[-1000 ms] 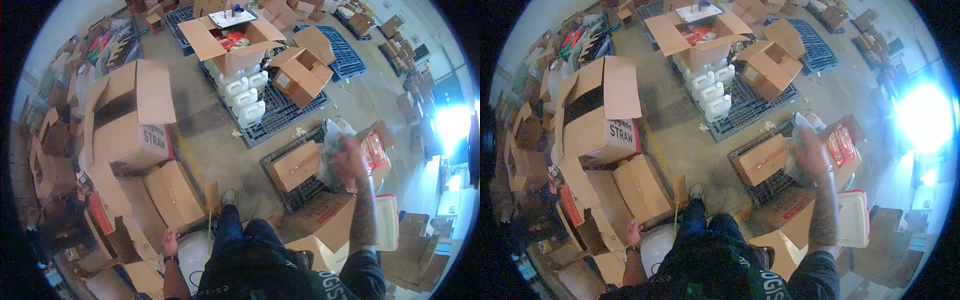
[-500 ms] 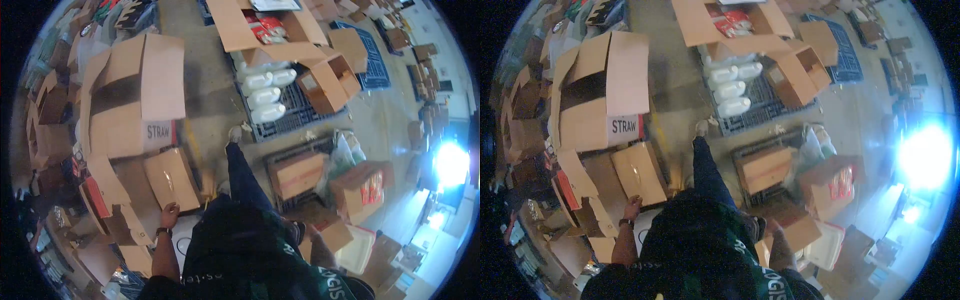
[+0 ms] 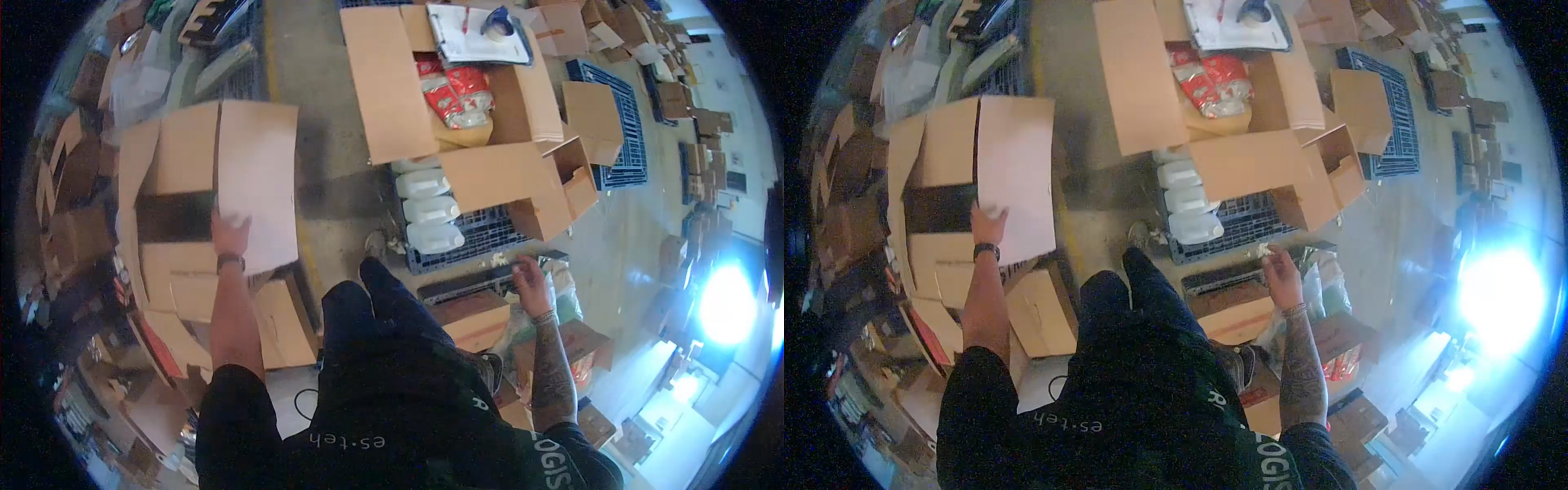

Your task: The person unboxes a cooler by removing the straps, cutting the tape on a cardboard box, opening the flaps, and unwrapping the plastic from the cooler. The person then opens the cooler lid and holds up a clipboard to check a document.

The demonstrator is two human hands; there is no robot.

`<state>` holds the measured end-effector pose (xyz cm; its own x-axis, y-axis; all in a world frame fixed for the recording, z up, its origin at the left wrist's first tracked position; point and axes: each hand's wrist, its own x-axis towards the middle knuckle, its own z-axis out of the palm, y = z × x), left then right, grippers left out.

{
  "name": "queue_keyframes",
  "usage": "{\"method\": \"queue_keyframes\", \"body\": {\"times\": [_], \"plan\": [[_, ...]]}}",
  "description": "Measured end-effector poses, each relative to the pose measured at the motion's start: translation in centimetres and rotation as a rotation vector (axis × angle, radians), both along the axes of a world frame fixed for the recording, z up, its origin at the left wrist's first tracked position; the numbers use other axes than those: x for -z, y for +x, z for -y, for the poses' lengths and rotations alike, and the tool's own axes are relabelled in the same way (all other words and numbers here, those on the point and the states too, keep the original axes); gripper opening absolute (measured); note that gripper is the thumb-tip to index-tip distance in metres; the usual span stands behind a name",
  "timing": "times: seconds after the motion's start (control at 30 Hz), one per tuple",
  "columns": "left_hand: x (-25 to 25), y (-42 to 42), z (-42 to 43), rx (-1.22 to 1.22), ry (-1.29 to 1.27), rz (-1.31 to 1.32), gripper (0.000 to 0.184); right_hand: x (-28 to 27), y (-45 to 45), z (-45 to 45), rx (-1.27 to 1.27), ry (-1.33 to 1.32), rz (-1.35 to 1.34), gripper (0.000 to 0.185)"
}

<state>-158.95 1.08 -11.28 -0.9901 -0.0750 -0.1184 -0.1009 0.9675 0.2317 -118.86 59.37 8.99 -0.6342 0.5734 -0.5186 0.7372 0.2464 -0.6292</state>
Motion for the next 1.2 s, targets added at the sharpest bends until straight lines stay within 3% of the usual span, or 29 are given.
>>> {"method": "queue_keyframes", "body": {"times": [0.03,0.1,0.13,0.2,0.3,0.4,0.47,0.53,0.6,0.7,0.73,0.77,0.8,0.83,0.93,1.03,1.07,1.17,1.2], "plan": [[1.7,-0.9,0.6,-0.008,0.017,0.113,0.090,-0.1,-0.3,-0.7,-0.026,0.034,0.020,0.040],[-3.3,-1.0,-2.2,-0.192,-0.008,0.280,0.073,0.9,-0.1,-1.4,-0.084,0.097,0.054,0.041],[-3.4,-1.3,-2.2,-0.207,-0.046,0.309,0.069,1.6,0.1,-1.5,-0.142,0.229,0.030,0.041],[-2.8,-2.0,-1.6,-0.164,-0.077,0.349,0.063,0.2,-2.7,-1.8,-0.159,0.230,0.028,0.040],[3.1,-3.5,2.4,-0.046,-0.139,0.411,0.047,-2.0,-10.4,-3.2,-0.075,0.272,-0.049,0.041],[-7.7,-6.4,-7.5,-0.038,-0.131,0.054,0.091,-2.7,-22.3,-6.8,0.025,0.329,-0.173,0.042],[-8.4,-11.2,-15.0,0.043,0.159,-0.228,0.077,-1.6,-30.7,-9.5,0.036,0.418,-0.222,0.044],[-10.9,-16.9,-25.4,0.053,0.899,0.372,0.065,0.7,-40.4,-13.3,0.045,0.482,-0.276,0.046],[-11.2,-21.6,-36.2,0.451,1.110,0.650,0.056,3.9,-48.7,-16.8,0.106,0.487,-0.268,0.048],[-3.5,-25.9,-50.9,0.303,1.244,0.787,0.064,7.0,-58.3,-21.4,0.116,0.759,-0.153,0.054],[-1.6,-27.4,-54.8,0.255,1.237,0.854,0.069,7.9,-60.5,-22.7,0.138,0.722,-0.052,0.059],[-2.3,-28.9,-58.9,0.231,1.065,0.823,0.070,8.6,-62.5,-24.2,0.157,0.688,0.039,0.064],[-4.2,-29.7,-62.6,0.207,0.894,0.784,0.072,9.1,-63.7,-24.9,0.149,0.694,0.123,0.078],[-5.0,-29.9,-64.8,0.179,0.719,0.739,0.073,9.9,-64.2,-25.4,0.140,0.717,0.171,0.078],[-0.9,-30.1,-68.6,-0.015,0.790,0.967,0.069,12.3,-65.1,-27.0,0.092,0.768,0.255,0.083],[1.2,-28.9,-70.5,-0.043,1.286,0.815,0.061,9.9,-66.1,-26.6,0.039,0.627,0.425,0.073],[-2.0,-29.0,-70.5,-0.061,1.232,0.738,0.059,11.4,-65.5,-26.6,0.056,0.733,0.330,0.068],[2.2,-29.9,-69.8,0.050,1.334,0.710,0.057,12.0,-63.6,-26.5,0.019,0.799,0.295,0.072],[1.8,-30.7,-69.4,0.118,1.187,0.706,0.057,11.4,-62.9,-26.1,0.046,0.780,0.278,0.071]]}}
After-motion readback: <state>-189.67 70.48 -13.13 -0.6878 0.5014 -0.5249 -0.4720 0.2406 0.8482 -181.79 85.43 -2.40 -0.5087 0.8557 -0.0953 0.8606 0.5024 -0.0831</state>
